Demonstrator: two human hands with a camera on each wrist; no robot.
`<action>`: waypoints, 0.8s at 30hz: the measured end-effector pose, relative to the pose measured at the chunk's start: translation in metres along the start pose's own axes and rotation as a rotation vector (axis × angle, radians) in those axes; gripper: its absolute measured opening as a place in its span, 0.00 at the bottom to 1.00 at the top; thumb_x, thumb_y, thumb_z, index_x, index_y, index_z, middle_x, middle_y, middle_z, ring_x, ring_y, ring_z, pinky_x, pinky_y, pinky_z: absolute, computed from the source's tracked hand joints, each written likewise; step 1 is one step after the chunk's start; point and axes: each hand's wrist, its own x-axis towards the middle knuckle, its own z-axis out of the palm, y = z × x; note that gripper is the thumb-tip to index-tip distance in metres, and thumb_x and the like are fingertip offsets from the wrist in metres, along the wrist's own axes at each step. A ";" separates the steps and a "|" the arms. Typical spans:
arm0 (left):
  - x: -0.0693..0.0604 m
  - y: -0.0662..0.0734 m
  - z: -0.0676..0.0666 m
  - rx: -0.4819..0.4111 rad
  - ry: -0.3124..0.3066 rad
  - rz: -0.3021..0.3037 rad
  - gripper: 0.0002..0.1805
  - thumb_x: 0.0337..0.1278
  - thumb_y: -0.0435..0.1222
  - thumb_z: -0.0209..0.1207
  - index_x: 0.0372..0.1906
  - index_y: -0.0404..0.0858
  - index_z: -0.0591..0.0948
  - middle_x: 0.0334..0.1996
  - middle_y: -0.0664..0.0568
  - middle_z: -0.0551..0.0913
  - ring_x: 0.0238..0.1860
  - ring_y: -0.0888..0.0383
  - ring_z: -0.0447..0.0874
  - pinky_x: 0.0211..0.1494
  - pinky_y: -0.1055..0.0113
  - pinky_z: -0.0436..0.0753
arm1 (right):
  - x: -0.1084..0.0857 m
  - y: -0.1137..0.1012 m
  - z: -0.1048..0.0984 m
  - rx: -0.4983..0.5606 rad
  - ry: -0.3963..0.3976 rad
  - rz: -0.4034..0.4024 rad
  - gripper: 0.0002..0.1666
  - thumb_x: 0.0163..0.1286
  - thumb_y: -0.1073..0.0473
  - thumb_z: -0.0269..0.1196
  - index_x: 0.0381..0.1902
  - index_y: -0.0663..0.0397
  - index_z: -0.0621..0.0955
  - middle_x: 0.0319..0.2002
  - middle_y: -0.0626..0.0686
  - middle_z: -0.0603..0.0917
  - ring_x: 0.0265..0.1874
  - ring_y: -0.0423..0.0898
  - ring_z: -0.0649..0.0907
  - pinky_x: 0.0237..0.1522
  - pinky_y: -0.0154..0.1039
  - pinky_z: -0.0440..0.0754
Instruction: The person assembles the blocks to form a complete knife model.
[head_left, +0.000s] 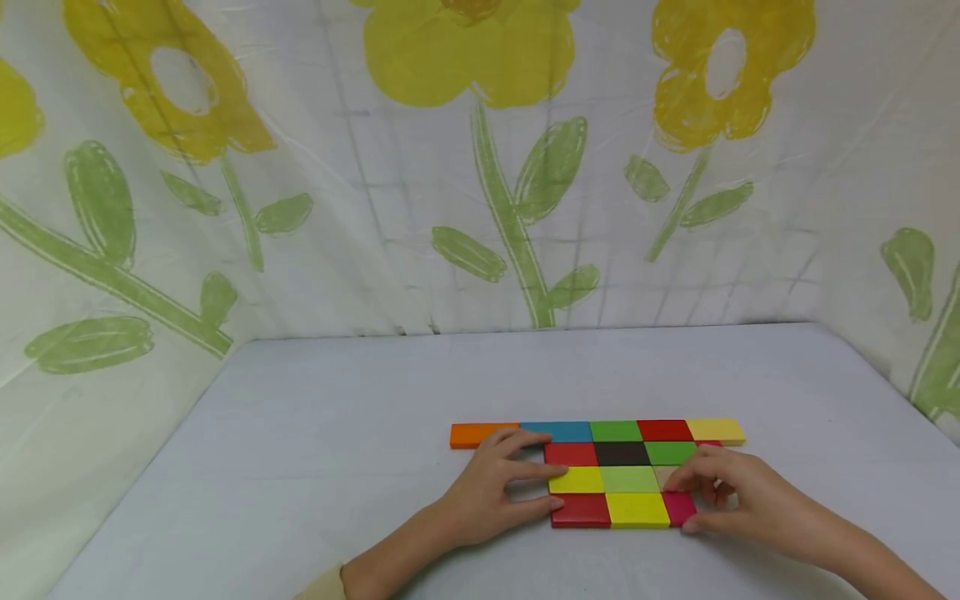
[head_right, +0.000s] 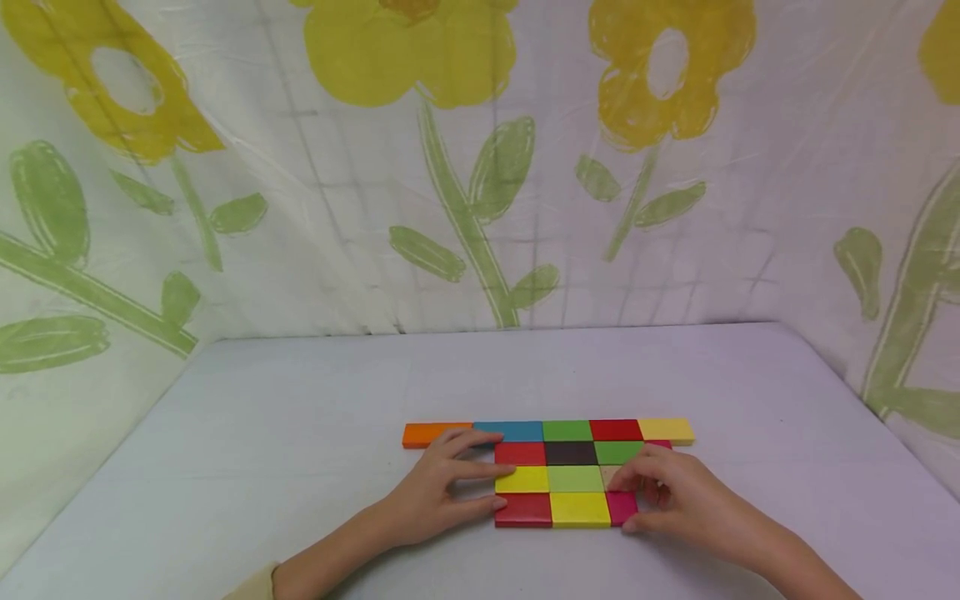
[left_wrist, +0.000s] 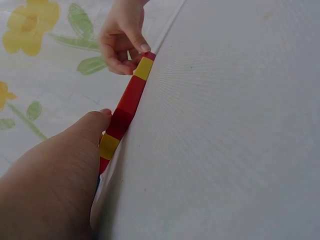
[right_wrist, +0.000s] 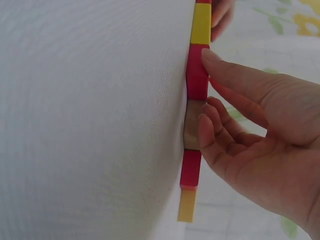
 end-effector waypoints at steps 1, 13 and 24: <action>0.000 0.000 0.000 0.000 0.000 -0.002 0.22 0.68 0.52 0.68 0.64 0.58 0.86 0.71 0.59 0.76 0.73 0.56 0.65 0.72 0.47 0.75 | 0.000 0.000 0.000 -0.001 0.003 -0.003 0.21 0.55 0.58 0.82 0.45 0.53 0.87 0.39 0.40 0.83 0.32 0.35 0.75 0.30 0.31 0.79; 0.000 -0.001 -0.001 0.001 -0.006 0.004 0.21 0.69 0.52 0.67 0.64 0.57 0.86 0.71 0.59 0.76 0.72 0.57 0.66 0.72 0.49 0.75 | 0.002 0.003 0.000 0.017 0.005 -0.042 0.21 0.57 0.55 0.81 0.47 0.49 0.88 0.40 0.39 0.84 0.31 0.35 0.78 0.31 0.31 0.81; 0.002 0.002 -0.006 -0.042 0.009 0.007 0.21 0.69 0.51 0.68 0.64 0.56 0.87 0.72 0.58 0.76 0.73 0.57 0.65 0.71 0.55 0.78 | -0.003 0.004 -0.016 -0.020 0.036 0.023 0.18 0.62 0.64 0.77 0.49 0.50 0.87 0.40 0.39 0.83 0.34 0.35 0.79 0.34 0.31 0.83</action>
